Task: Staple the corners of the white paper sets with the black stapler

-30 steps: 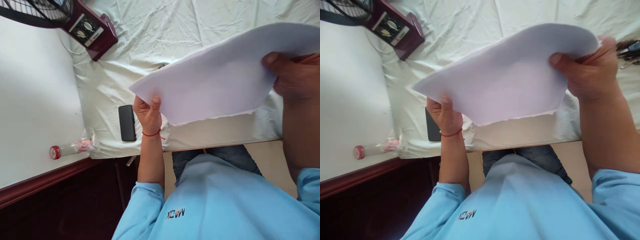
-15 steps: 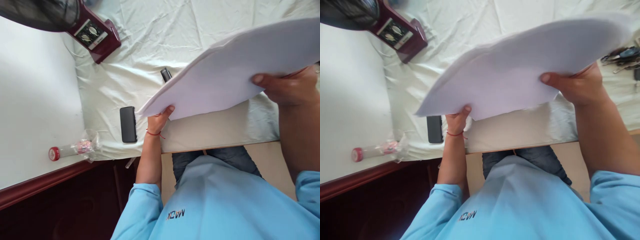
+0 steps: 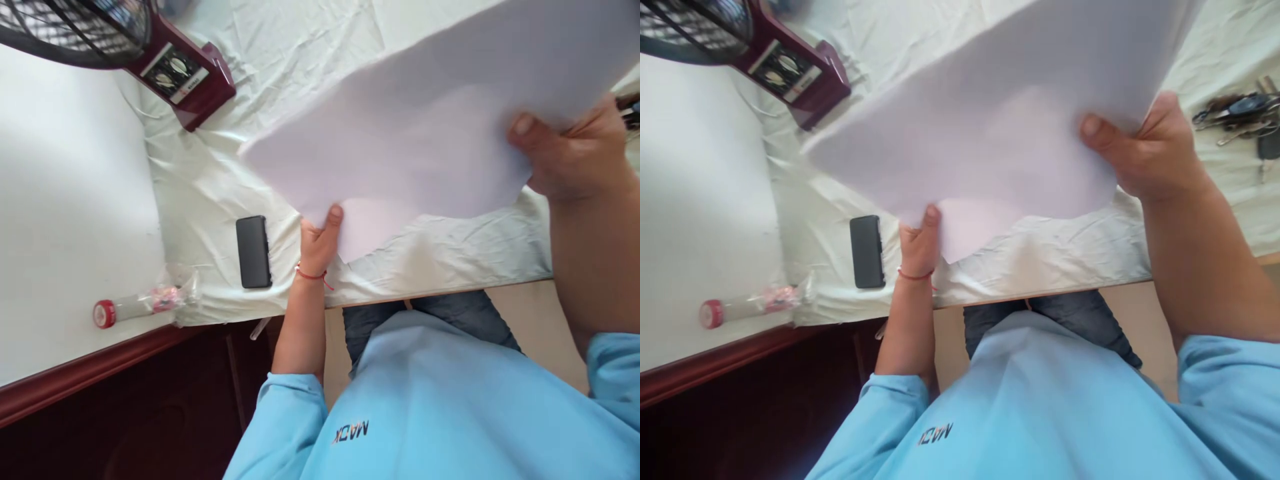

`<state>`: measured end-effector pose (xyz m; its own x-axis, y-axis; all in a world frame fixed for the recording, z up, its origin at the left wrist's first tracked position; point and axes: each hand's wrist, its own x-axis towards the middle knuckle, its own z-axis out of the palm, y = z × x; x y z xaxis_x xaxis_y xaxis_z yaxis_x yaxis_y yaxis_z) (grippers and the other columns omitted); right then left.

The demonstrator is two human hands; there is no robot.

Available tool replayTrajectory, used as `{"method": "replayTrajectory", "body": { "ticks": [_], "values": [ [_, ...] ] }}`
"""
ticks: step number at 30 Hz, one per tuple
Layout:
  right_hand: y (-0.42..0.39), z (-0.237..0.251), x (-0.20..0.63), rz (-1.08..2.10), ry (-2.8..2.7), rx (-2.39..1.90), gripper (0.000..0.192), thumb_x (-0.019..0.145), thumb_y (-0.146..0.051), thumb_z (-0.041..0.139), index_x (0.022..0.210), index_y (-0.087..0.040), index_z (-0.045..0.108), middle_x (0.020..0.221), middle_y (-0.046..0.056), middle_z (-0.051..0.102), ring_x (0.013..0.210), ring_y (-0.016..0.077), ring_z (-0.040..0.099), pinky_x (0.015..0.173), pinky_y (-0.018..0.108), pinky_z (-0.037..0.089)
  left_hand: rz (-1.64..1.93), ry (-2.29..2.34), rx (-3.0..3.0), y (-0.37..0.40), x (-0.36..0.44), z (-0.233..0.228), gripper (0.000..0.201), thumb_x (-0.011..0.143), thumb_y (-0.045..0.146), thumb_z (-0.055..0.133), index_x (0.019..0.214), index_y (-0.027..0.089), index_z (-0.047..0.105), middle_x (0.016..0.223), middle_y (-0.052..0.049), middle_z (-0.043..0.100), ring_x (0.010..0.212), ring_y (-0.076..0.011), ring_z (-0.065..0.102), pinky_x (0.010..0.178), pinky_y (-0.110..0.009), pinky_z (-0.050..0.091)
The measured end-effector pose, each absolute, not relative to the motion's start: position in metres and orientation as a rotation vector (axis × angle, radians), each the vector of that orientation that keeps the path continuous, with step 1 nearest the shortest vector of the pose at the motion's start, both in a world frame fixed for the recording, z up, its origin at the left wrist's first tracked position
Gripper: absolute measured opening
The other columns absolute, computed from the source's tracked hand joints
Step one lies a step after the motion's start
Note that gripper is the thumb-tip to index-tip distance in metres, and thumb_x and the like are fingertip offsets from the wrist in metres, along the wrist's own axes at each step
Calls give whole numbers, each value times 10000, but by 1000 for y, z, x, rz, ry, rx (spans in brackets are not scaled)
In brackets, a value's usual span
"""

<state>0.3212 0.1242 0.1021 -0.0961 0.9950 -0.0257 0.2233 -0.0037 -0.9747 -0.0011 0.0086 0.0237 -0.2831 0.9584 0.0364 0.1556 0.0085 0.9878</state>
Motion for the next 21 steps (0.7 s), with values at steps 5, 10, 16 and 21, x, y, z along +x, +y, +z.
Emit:
{"method": "replayTrajectory", "body": {
  "ticks": [5, 10, 16, 21],
  "values": [
    [134, 87, 340, 1331, -1519, -1360, 433, 873, -529, 688, 1056, -137, 675, 1125, 61, 657, 958, 131, 683, 784, 239, 549, 1142, 1514, 1067, -14, 5, 32, 568, 910, 768, 769, 921, 201, 804, 841, -68, 811, 947, -220, 817, 917, -348, 711],
    [137, 65, 351, 1604, -1418, -1611, 586, 724, -653, 772, 918, -111, 662, 891, 75, 671, 608, 110, 624, 518, 224, 512, 1180, 1580, 914, -8, -7, 31, 592, 878, 771, 801, 797, 202, 655, 555, 69, 495, 423, -52, 386, 385, -207, 303],
    [143, 57, 360, 1652, -1513, -1724, 686, 667, -759, 740, 929, -129, 670, 895, 110, 677, 589, 158, 628, 460, 246, 492, 1246, 1690, 902, 24, -10, 22, 448, 933, 603, 815, 822, 203, 645, 587, 86, 427, 444, -53, 340, 406, -214, 267],
    [145, 59, 370, 1784, -1442, -1793, 602, 710, -686, 747, 988, -157, 677, 916, 122, 678, 623, 194, 656, 514, 302, 536, 1131, 1866, 1008, 37, -11, 11, 344, 958, 456, 804, 769, 192, 691, 556, 59, 495, 486, -77, 407, 461, -226, 291]
  ]
}}
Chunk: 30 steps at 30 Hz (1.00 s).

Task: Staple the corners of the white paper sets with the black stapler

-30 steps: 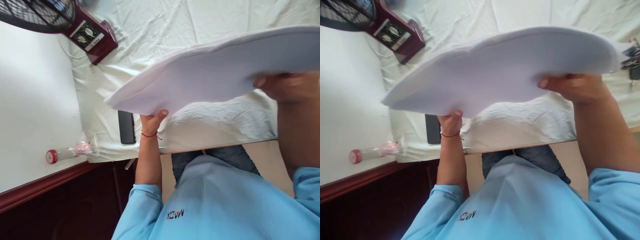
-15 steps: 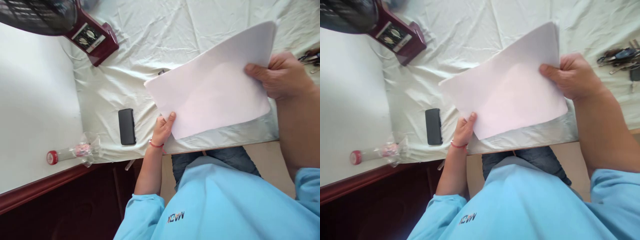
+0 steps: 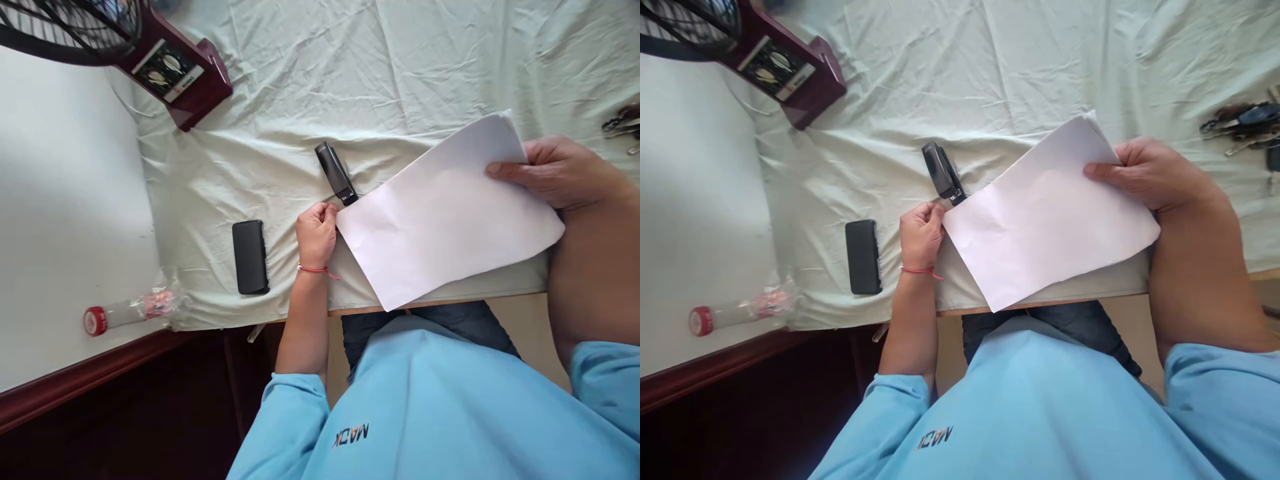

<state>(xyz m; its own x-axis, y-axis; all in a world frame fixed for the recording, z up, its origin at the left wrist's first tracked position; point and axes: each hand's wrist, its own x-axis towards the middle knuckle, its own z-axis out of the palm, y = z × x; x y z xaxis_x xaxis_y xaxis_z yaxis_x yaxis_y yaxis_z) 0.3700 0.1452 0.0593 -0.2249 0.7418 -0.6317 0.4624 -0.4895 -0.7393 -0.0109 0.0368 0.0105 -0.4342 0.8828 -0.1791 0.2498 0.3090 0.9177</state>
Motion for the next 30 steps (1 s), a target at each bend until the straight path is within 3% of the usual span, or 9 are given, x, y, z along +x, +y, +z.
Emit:
{"method": "replayTrajectory", "body": {
  "ticks": [6, 10, 16, 20, 24, 28, 30],
  "values": [
    [142, 63, 359, 1612, -1372, -1781, 517, 819, -543, 703, 1217, -215, 659, 1012, 90, 675, 663, 154, 647, 491, 253, 512, 1184, 1885, 1001, 33, -10, 8, 266, 973, 438, 756, 861, 199, 723, 572, 55, 583, 475, -90, 462, 486, -238, 357],
    [142, 63, 355, 1565, -1264, -1755, 457, 830, -452, 713, 1213, -207, 669, 1021, 80, 670, 669, 135, 643, 530, 255, 528, 1220, 1910, 1005, 33, -6, 5, 190, 936, 377, 799, 991, 208, 732, 575, 61, 647, 493, -115, 571, 562, -251, 461],
    [143, 67, 355, 1522, -1216, -1783, 399, 834, -384, 715, 1178, -185, 684, 1023, 90, 669, 619, 111, 624, 508, 231, 500, 1256, 2036, 1139, 30, 0, 2, 225, 948, 346, 795, 1104, 203, 720, 622, 69, 670, 570, -139, 658, 657, -277, 497],
    [146, 64, 360, 1549, -1268, -1811, 444, 824, -431, 727, 1186, -179, 681, 976, 98, 669, 578, 110, 610, 481, 216, 468, 1343, 2047, 1295, 23, 6, 3, 422, 984, 400, 782, 1353, 227, 669, 703, 71, 677, 638, -125, 616, 737, -275, 493],
    [148, 63, 360, 1535, -1251, -1822, 440, 822, -416, 732, 1183, -171, 678, 963, 97, 671, 568, 97, 596, 486, 210, 460, 1377, 1935, 1395, 22, 8, 1, 585, 1045, 464, 701, 1582, 274, 568, 842, 30, 727, 617, -116, 485, 693, -266, 460],
    [148, 67, 358, 1522, -1228, -1862, 399, 837, -381, 719, 1164, -156, 685, 947, 105, 671, 560, 101, 592, 476, 213, 454, 1309, 1865, 1439, 24, 5, -2, 547, 1058, 526, 659, 1555, 299, 639, 1046, -37, 779, 679, -132, 501, 749, -282, 500],
    [147, 69, 357, 1534, -1243, -1863, 411, 821, -398, 732, 1153, -157, 692, 927, 108, 674, 555, 112, 598, 459, 207, 445, 1289, 1867, 1445, 24, 4, -3, 504, 1053, 533, 666, 1505, 311, 695, 1051, -43, 776, 713, -146, 517, 788, -297, 518]
  ]
}}
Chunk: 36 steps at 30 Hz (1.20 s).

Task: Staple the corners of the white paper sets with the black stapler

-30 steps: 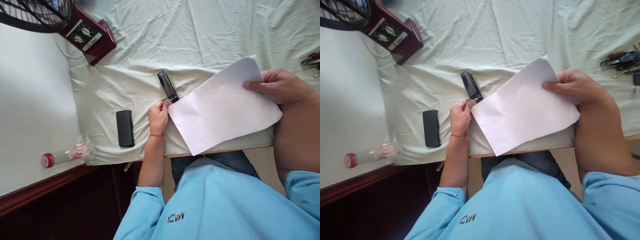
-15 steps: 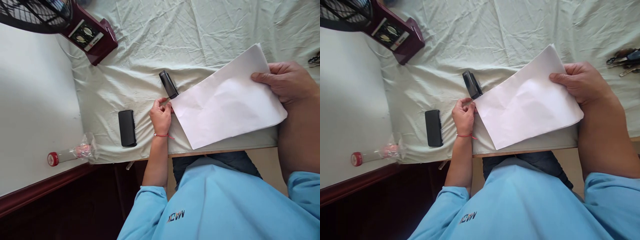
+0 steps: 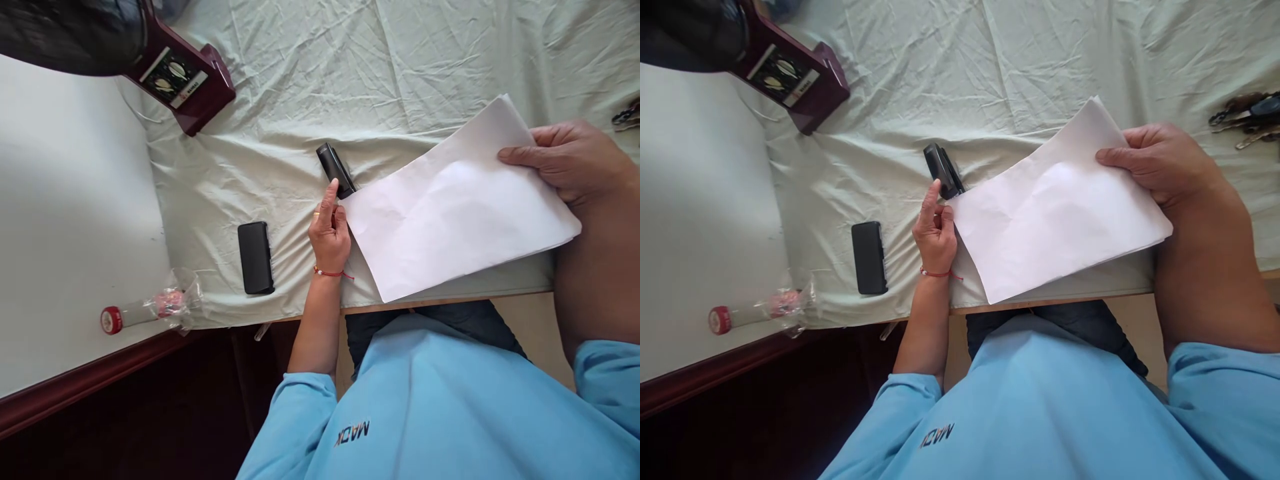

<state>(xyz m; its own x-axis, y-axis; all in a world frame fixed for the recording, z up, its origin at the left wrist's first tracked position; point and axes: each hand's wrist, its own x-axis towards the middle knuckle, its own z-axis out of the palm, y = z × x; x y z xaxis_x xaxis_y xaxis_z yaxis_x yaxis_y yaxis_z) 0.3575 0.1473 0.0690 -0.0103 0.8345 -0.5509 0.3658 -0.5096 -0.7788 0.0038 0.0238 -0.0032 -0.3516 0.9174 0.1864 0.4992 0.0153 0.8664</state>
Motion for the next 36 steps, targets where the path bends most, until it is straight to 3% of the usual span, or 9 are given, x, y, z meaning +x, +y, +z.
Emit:
{"method": "replayTrajectory", "body": {
  "ticks": [5, 11, 15, 20, 25, 29, 31, 33, 36],
  "values": [
    [147, 70, 358, 1543, -1228, -1892, 387, 818, -383, 720, 1136, -163, 699, 931, 111, 678, 541, 122, 601, 437, 211, 442, 1301, 1906, 1528, 23, 4, -5, 477, 1044, 444, 697, 1502, 311, 722, 789, 21, 635, 684, -147, 473, 789, -301, 497],
    [149, 64, 359, 1555, -1173, -1827, 372, 783, -358, 741, 1090, -151, 697, 946, 105, 677, 569, 118, 615, 474, 212, 466, 1310, 1936, 1511, 25, 5, -6, 479, 1033, 400, 701, 1504, 314, 712, 752, 37, 609, 677, -151, 468, 776, -295, 496],
    [148, 65, 357, 1529, -1145, -1820, 347, 798, -335, 732, 1100, -170, 695, 950, 87, 672, 573, 102, 601, 492, 226, 478, 1320, 1942, 1481, 25, 6, -5, 487, 1014, 373, 711, 1497, 312, 726, 827, 18, 696, 667, -142, 466, 773, -291, 493],
    [149, 66, 357, 1490, -1147, -1857, 336, 827, -330, 716, 1123, -173, 696, 999, 83, 669, 592, 92, 602, 506, 222, 473, 1322, 1970, 1543, 25, 8, -2, 414, 1014, 286, 636, 1390, 289, 809, 1069, -57, 855, 732, -164, 555, 810, -297, 501],
    [150, 66, 358, 1482, -1175, -1844, 363, 832, -358, 725, 1148, -181, 697, 1019, 91, 669, 595, 100, 601, 495, 228, 465, 1243, 2071, 1538, 26, 9, -3, 499, 922, 173, 607, 1338, 306, 850, 992, -35, 882, 694, -185, 536, 773, -314, 477],
    [146, 74, 354, 1470, -1210, -1872, 320, 858, -348, 699, 1130, -180, 701, 954, 91, 672, 572, 89, 583, 472, 196, 438, 1181, 2029, 1497, 25, 6, 1, 514, 901, 173, 617, 1341, 313, 844, 1148, -56, 896, 668, -171, 501, 746, -319, 456],
    [144, 75, 355, 1491, -1245, -1853, 340, 868, -369, 695, 1149, -179, 690, 952, 88, 671, 572, 79, 578, 485, 189, 443, 1168, 1976, 1494, 24, 5, 2, 507, 929, 219, 637, 1400, 304, 805, 1125, -53, 886, 640, -149, 450, 729, -304, 440],
    [143, 72, 359, 1546, -1287, -1784, 413, 853, -425, 712, 1183, -181, 675, 982, 87, 671, 592, 86, 593, 505, 201, 462, 1202, 1939, 1476, 23, 4, 2, 499, 970, 290, 655, 1458, 286, 759, 896, 0, 810, 608, -129, 399, 707, -278, 414],
    [143, 63, 367, 1658, -1340, -1677, 537, 800, -529, 745, 1207, -188, 663, 1020, 87, 669, 639, 123, 629, 530, 236, 498, 1277, 1926, 1443, 24, 4, 2, 509, 998, 383, 689, 1494, 273, 713, 646, 84, 528, 587, -122, 355, 693, -259, 387]
  ]
}}
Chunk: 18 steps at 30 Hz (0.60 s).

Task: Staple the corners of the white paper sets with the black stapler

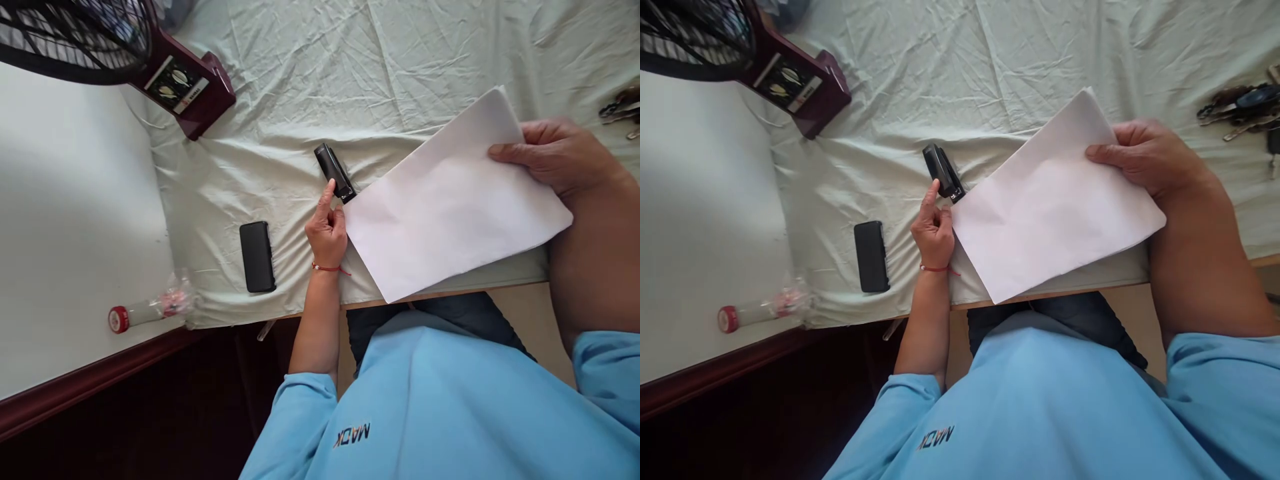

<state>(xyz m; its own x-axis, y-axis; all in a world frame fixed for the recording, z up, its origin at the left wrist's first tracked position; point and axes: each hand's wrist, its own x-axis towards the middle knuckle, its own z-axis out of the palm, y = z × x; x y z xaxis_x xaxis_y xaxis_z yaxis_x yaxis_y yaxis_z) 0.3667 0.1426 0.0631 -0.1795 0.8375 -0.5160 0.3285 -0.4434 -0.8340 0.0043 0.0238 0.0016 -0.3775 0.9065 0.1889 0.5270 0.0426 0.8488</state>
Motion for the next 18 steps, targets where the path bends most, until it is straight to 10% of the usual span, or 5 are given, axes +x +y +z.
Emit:
{"method": "replayTrajectory", "body": {
  "ticks": [10, 18],
  "values": [
    [135, 72, 359, 1578, -1334, -1434, 552, 719, -564, 814, 1075, -161, 689, 1078, 50, 671, 752, 99, 660, 654, 228, 552, 1548, 1835, 1282, 29, 1, 0, 826, 961, 784, 673, 1570, 241, 546, 738, 71, 450, 671, -136, 448, 745, -288, 438],
    [140, 50, 358, 1432, -1214, -1224, 307, 786, -346, 812, 1026, -170, 736, 1067, 21, 686, 778, 99, 686, 722, 278, 606, 1762, 1805, 1169, 24, 1, 1, 476, 986, 682, 729, 1086, 217, 748, 715, 61, 528, 586, -79, 489, 611, -255, 409]
  ]
}}
